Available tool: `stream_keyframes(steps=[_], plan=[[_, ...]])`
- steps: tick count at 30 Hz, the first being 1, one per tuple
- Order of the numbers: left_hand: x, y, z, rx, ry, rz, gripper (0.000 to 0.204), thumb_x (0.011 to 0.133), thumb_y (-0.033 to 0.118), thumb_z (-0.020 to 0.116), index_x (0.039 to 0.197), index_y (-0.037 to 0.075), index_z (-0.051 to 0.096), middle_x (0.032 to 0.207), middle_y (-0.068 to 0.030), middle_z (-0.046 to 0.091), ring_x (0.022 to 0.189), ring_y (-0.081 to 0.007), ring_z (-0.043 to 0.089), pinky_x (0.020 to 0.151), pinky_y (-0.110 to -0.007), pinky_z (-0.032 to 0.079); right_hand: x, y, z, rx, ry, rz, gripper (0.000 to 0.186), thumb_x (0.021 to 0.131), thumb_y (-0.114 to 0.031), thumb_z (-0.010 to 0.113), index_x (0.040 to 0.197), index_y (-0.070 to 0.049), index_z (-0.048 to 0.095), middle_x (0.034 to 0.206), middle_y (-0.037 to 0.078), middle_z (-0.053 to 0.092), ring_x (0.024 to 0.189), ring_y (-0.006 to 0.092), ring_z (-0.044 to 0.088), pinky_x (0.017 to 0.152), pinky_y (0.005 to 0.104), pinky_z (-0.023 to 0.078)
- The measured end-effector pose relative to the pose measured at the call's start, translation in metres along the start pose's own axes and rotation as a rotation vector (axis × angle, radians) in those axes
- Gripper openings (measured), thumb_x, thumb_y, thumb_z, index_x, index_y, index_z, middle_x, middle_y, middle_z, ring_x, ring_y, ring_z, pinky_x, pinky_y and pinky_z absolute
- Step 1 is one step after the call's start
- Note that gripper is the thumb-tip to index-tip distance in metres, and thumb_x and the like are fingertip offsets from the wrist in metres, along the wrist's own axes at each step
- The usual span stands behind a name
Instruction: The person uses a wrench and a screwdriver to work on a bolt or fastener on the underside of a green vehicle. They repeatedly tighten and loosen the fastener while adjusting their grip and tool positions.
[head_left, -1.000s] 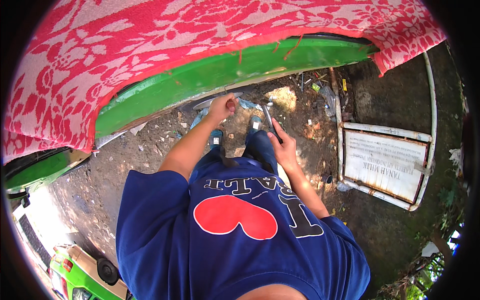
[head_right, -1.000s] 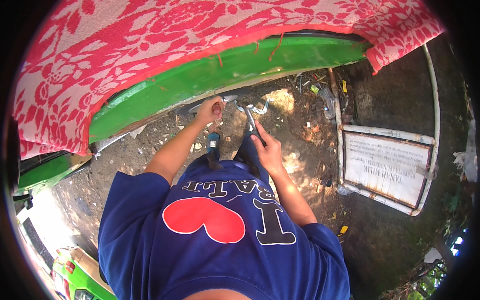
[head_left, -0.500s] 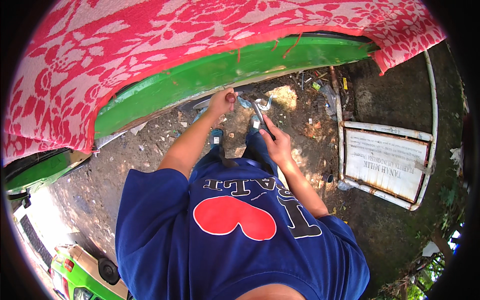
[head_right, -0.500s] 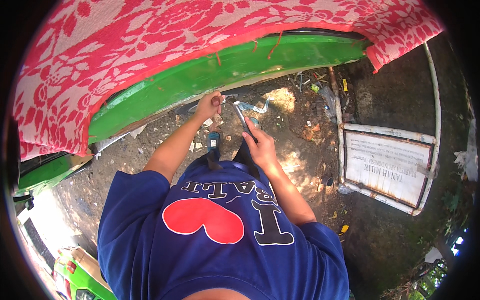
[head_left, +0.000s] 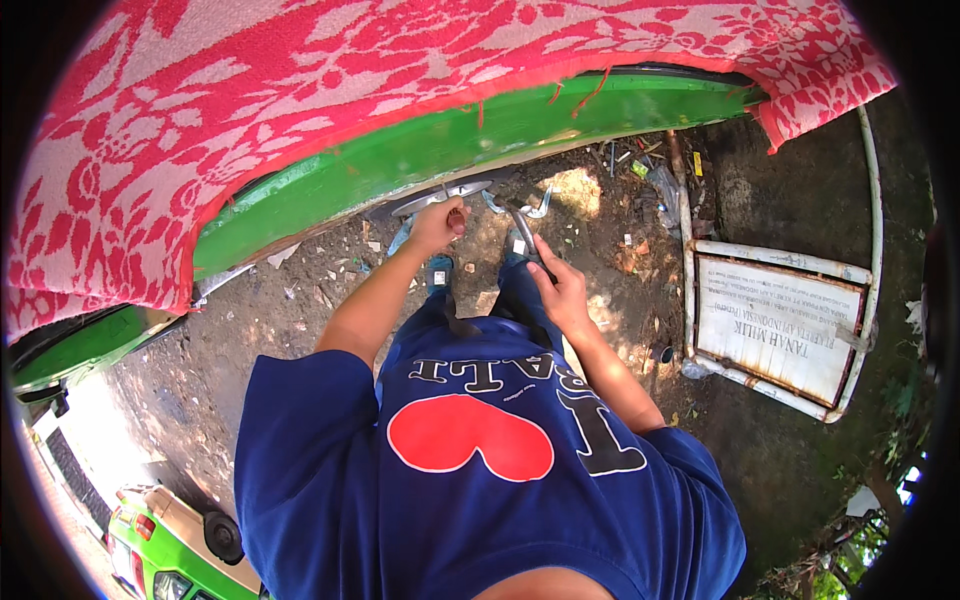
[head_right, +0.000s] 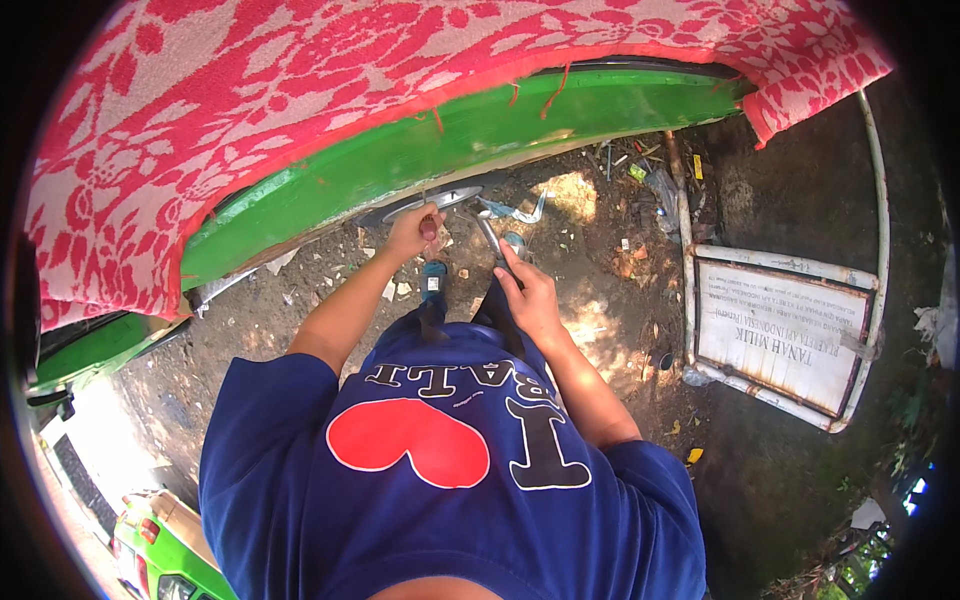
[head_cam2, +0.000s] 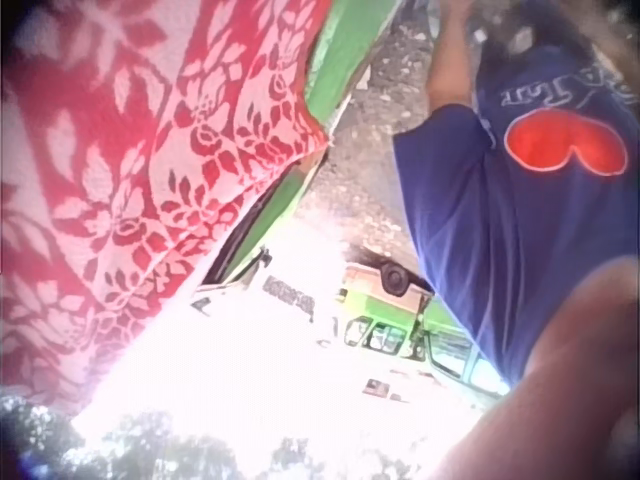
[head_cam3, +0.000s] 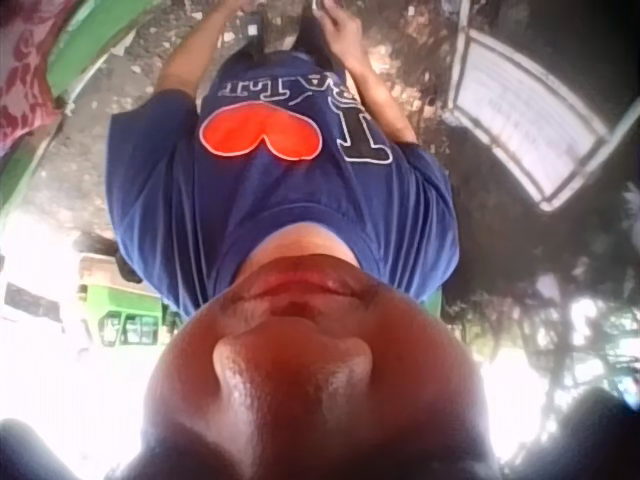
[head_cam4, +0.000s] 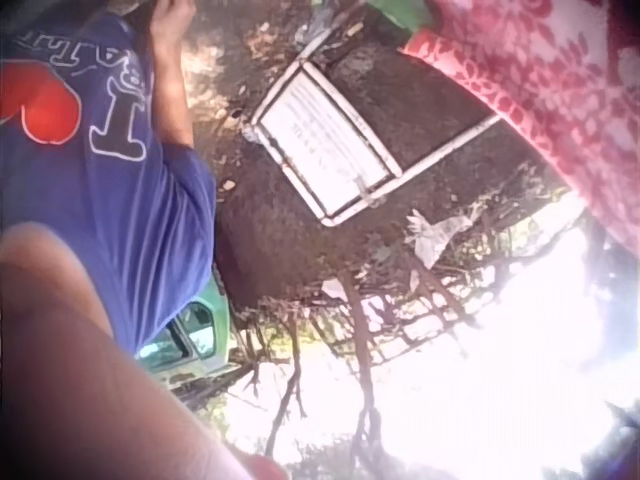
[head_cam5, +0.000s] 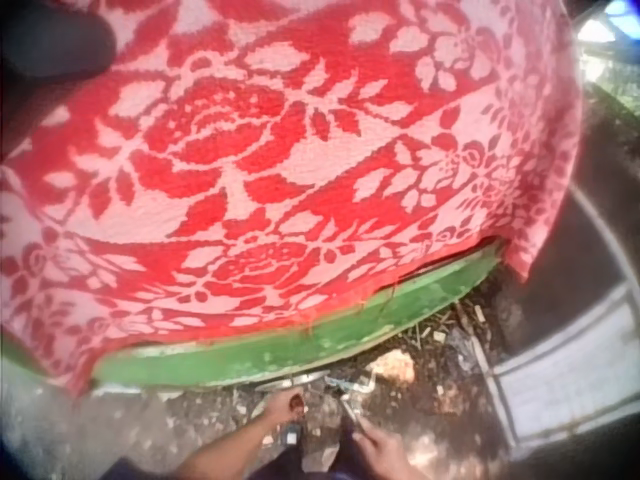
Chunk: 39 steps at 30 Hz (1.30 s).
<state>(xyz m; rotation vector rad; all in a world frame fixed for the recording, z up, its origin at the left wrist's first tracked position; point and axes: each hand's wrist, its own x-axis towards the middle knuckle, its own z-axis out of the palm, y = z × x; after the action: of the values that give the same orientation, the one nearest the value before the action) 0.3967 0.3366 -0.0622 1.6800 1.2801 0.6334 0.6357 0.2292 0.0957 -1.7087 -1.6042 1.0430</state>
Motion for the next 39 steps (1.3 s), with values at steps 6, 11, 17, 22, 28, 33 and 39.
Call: stream_keyframes(steps=[6, 11, 17, 22, 28, 33, 39], plan=[[0.019, 0.016, 0.000, 0.051, -0.012, 0.033, 0.021, 0.087, 0.021, 0.071, 0.085, 0.011, 0.054, 0.075, -0.0100, 0.067, 0.071, -0.0354, 0.065, 0.059, -0.041, 0.048, -0.004, 0.002, 0.000, 0.052, 0.055, 0.043, 0.045, 0.094, -0.010, 0.066, 0.138, -0.004, 0.057, 0.127, 0.023, 0.064, 0.123, 0.0302, 0.061, 0.099, 0.0341, 0.048], [0.019, 0.020, -0.004, 0.085, 0.008, 0.063, 0.018, 0.081, 0.015, 0.072, 0.087, 0.012, 0.055, 0.077, -0.0063, 0.070, 0.069, -0.0298, 0.069, 0.060, -0.040, 0.049, -0.010, -0.001, 0.000, 0.085, 0.056, 0.090, 0.046, 0.094, -0.011, 0.066, 0.138, -0.004, 0.056, 0.130, 0.023, 0.062, 0.124, 0.0300, 0.060, 0.100, 0.0345, 0.047], [0.019, 0.022, -0.007, 0.019, 0.014, 0.054, 0.028, 0.096, 0.029, 0.066, 0.080, 0.009, 0.054, 0.062, -0.0090, 0.061, 0.056, -0.0260, 0.062, 0.054, -0.037, 0.046, -0.016, 0.002, 0.004, 0.081, 0.083, 0.065, 0.047, 0.093, -0.013, 0.066, 0.138, -0.005, 0.056, 0.128, 0.024, 0.063, 0.122, 0.0303, 0.061, 0.100, 0.0345, 0.048], [0.026, 0.024, -0.011, 0.068, -0.105, -0.068, 0.013, 0.084, 0.021, 0.069, 0.088, 0.015, 0.058, 0.066, -0.0040, 0.067, 0.067, -0.0265, 0.068, 0.059, -0.040, 0.047, -0.017, 0.000, 0.005, 0.099, 0.090, 0.085, 0.046, 0.094, -0.013, 0.066, 0.138, -0.004, 0.057, 0.129, 0.023, 0.063, 0.123, 0.0294, 0.061, 0.100, 0.0341, 0.047], [0.039, 0.044, -0.012, 0.109, -0.147, -0.051, 0.015, 0.088, 0.021, 0.064, 0.080, 0.011, 0.056, 0.058, -0.0056, 0.062, 0.055, -0.0230, 0.065, 0.054, -0.037, 0.046, -0.017, 0.006, 0.009, 0.204, 0.098, 0.173, 0.046, 0.094, -0.011, 0.066, 0.138, -0.002, 0.057, 0.129, 0.024, 0.063, 0.126, 0.0277, 0.059, 0.103, 0.0337, 0.045], [0.059, 0.055, -0.003, 0.331, -0.189, -0.063, 0.012, 0.084, 0.026, 0.065, 0.082, 0.014, 0.064, 0.067, -0.0090, 0.067, 0.067, -0.0293, 0.069, 0.063, -0.043, 0.050, -0.016, 0.014, 0.010, 0.187, 0.130, 0.168, 0.046, 0.094, -0.011, 0.066, 0.139, -0.003, 0.056, 0.123, 0.020, 0.067, 0.111, 0.0223, 0.065, 0.096, 0.0321, 0.049], [0.075, 0.064, 0.016, 0.464, -0.196, -0.081, 0.015, 0.083, 0.024, 0.062, 0.089, 0.014, 0.071, 0.094, -0.0130, 0.072, 0.092, -0.0340, 0.068, 0.079, -0.047, 0.053, -0.010, 0.022, 0.005, 0.273, 0.186, 0.291, 0.049, 0.097, -0.012, 0.063, 0.145, -0.008, 0.052, 0.086, 0.003, 0.067, 0.063, 0.0064, 0.054, 0.062, 0.0248, 0.051]])
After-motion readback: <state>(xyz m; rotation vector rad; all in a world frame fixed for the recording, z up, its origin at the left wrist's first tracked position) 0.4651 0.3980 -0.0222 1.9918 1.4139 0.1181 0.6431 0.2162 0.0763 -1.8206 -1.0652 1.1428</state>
